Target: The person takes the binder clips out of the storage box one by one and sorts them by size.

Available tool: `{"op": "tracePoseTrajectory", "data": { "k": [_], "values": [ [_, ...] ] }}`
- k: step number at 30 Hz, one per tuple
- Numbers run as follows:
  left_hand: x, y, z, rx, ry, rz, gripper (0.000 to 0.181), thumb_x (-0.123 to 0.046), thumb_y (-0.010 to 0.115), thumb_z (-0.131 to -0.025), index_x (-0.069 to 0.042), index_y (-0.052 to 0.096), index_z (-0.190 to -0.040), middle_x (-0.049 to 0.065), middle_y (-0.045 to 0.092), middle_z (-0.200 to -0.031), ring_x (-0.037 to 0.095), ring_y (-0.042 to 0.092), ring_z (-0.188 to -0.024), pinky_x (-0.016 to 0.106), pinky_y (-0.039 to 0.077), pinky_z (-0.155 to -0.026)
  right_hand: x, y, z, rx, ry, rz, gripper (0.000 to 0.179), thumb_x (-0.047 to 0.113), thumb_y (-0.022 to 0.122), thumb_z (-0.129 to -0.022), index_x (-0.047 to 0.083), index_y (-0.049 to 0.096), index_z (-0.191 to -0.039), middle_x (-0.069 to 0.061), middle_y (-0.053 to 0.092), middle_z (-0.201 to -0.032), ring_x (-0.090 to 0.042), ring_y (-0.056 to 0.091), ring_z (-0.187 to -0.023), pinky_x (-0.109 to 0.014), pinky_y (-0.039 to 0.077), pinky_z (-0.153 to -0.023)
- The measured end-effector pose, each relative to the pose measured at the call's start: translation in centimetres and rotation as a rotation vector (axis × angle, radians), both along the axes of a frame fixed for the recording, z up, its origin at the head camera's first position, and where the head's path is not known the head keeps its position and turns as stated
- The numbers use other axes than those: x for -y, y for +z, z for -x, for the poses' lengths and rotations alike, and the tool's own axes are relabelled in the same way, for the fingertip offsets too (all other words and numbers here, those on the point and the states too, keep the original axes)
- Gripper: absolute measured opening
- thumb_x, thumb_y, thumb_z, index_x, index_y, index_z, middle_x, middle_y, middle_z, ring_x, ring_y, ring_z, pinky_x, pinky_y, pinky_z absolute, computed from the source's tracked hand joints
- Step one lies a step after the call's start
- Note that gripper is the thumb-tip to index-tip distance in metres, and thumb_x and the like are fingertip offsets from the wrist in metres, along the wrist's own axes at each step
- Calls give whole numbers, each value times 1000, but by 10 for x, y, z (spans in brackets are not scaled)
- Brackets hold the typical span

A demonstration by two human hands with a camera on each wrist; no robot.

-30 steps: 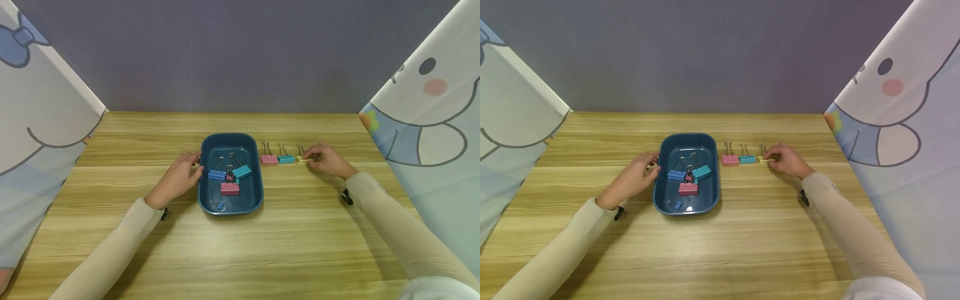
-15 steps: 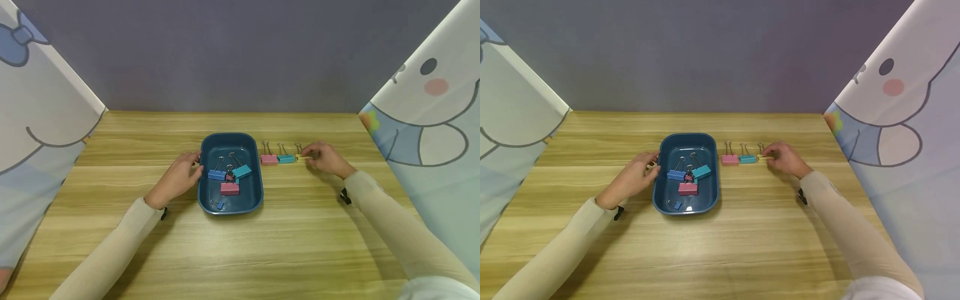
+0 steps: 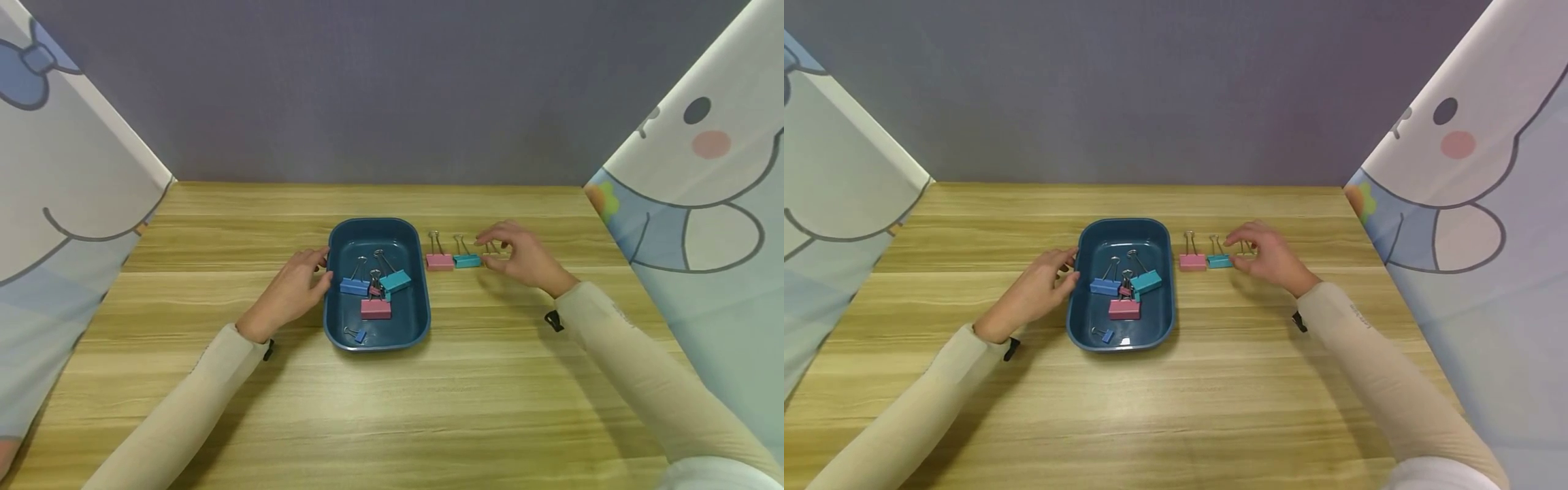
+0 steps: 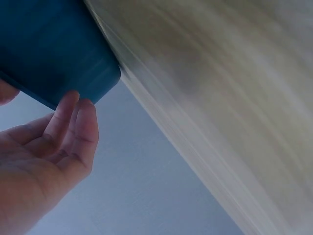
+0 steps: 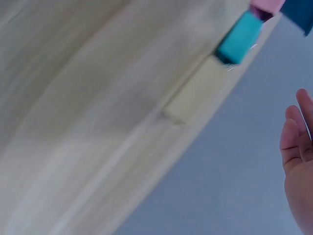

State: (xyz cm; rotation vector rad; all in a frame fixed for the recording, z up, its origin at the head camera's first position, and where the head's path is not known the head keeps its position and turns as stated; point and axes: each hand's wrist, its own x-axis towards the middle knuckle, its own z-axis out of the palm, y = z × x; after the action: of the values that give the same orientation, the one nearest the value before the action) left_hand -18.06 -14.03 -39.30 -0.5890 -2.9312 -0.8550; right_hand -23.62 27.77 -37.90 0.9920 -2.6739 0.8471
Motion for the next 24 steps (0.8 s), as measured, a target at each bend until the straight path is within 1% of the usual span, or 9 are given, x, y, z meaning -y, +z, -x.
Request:
{"op": "tracePoseTrajectory", "data": {
  "k": [3, 5, 7, 10, 11, 16, 18, 21, 24],
  "values": [
    [0, 0, -1, 4, 2, -6, 50, -15, 56, -94, 8, 42, -136, 17, 56, -109, 31, 51, -101, 45, 47, -83, 11, 6, -5, -33, 53, 12, 28, 7, 76, -78, 14, 68, -104, -3, 62, -112, -14, 50, -88, -37, 42, -65],
    [0, 0, -1, 4, 1, -9, 50, -15, 56, -94, 8, 42, -136, 17, 57, -109, 31, 52, -100, 45, 47, -82, 18, 9, -7, -54, 90, 22, 28, 6, 76, -78, 14, 68, -104, -4, 62, -113, -14, 50, -90, -36, 42, -65],
    [0, 0, -1, 2, 1, -10, 50, -15, 56, -94, 8, 42, -136, 17, 57, -109, 31, 52, -100, 44, 47, -82, 24, 12, -9, -64, 127, 44, 28, 5, 76, -77, 13, 68, -103, -5, 62, -113, -17, 51, -94, -38, 43, -68],
    [1, 0, -1, -5, -3, -7, 50, -16, 56, -94, 8, 43, -136, 17, 57, -108, 31, 52, -100, 44, 47, -82, 33, 15, -13, -92, 169, 64, 30, 4, 77, -75, 13, 69, -102, -2, 63, -112, -19, 53, -102, -38, 44, -77],
    [1, 0, -1, -5, -5, -8, 50, -15, 56, -94, 8, 43, -136, 17, 57, -108, 31, 52, -100, 45, 47, -83, 36, 16, -16, -102, 182, 68, 30, 4, 78, -75, 14, 69, -102, -1, 63, -112, -19, 53, -102, -37, 44, -79],
    [2, 2, -1, -7, -9, -6, 50, -15, 55, -94, 8, 42, -136, 17, 57, -108, 31, 52, -100, 45, 47, -83, 51, 22, -27, -137, 253, 82, 31, 8, 78, -75, 15, 69, -104, -3, 63, -110, -20, 52, -104, -37, 43, -86],
    [2, 3, -2, -6, -10, -8, 50, -15, 56, -94, 8, 42, -136, 17, 57, -108, 31, 52, -100, 45, 47, -83, 56, 23, -32, -138, 276, 92, 31, 9, 78, -75, 15, 69, -104, -3, 63, -110, -19, 52, -105, -37, 43, -88],
    [1, 3, -2, -1, -13, -8, 50, -15, 56, -94, 9, 42, -136, 17, 57, -109, 32, 52, -100, 45, 47, -84, 64, 24, -37, -116, 303, 106, 33, 7, 78, -75, 17, 69, -105, -1, 62, -112, -18, 51, -106, -37, 40, -89],
    [1, 3, -3, 8, -13, -8, 50, -15, 56, -94, 9, 42, -136, 17, 57, -109, 32, 52, -101, 46, 47, -85, 72, 24, -41, -82, 323, 117, 33, 5, 77, -76, 14, 69, -107, -2, 62, -113, -18, 52, -104, -36, 41, -88]
  ]
}}
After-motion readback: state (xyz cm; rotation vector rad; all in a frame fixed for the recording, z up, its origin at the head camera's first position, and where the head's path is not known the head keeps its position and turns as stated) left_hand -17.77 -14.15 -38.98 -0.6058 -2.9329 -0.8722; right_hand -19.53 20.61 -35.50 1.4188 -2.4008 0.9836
